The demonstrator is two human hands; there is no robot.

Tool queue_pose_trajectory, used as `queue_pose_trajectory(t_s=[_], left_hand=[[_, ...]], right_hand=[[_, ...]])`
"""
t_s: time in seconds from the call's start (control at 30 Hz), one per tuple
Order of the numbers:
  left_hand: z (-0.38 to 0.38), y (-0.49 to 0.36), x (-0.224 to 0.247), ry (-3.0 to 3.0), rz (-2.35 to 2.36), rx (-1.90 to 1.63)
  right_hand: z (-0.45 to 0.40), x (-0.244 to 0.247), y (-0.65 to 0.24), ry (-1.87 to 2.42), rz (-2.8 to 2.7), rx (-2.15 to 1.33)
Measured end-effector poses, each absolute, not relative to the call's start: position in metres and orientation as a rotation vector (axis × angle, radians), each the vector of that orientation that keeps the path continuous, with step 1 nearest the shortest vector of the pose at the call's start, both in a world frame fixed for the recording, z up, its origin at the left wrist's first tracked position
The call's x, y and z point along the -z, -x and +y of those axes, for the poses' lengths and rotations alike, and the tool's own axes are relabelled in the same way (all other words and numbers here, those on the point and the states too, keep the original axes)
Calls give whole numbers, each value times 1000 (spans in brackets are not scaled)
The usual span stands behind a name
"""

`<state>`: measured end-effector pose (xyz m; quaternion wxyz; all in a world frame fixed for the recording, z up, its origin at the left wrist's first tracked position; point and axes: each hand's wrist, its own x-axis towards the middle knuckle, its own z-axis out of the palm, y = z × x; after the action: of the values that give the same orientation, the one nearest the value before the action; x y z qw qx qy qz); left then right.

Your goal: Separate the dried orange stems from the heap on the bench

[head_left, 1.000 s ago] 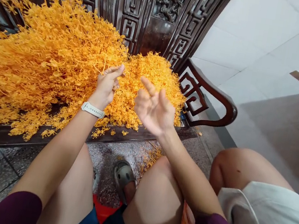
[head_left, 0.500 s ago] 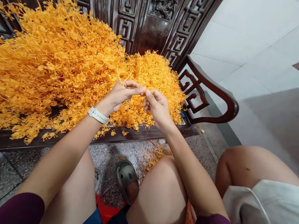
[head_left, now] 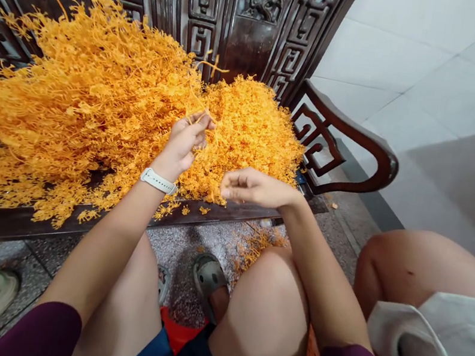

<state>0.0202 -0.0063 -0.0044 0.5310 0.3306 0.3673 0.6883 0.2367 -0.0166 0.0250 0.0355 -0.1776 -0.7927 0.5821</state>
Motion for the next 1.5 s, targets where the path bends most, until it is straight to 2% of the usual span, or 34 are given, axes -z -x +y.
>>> queue_pose_trajectory(t_s=[0.07, 0.13, 0.3, 0.47, 0.6, 0.77, 0.97, 1.5], left_hand=[[-3, -12, 5, -746, 889, -1665], [-1, -3, 5, -701, 895, -1680], [1, 5, 7, -583, 749, -1686], [-2, -12, 8, -600, 661, -1624], [-11, -35, 5, -690, 658, -1553], [-25, -55, 1, -809, 611, -1489], [-23, -57, 4, -896, 763, -1555], [-20, -63, 10, -955, 866, -1676]], right_hand=[[-17, -24, -243, 534, -2668, -1960], [-17, -24, -250, 707, -2880, -1979], [-12, -23, -265, 1559, -3152, -1329], [-13, -20, -253, 1098, -2702, -1168], [-18, -13, -236, 986, -2265, -933], [-12, -2, -224, 878, -1990, -1021], [-5, -1, -219, 872, -1739, -1190], [3, 4, -216, 885, -1540, -1131]])
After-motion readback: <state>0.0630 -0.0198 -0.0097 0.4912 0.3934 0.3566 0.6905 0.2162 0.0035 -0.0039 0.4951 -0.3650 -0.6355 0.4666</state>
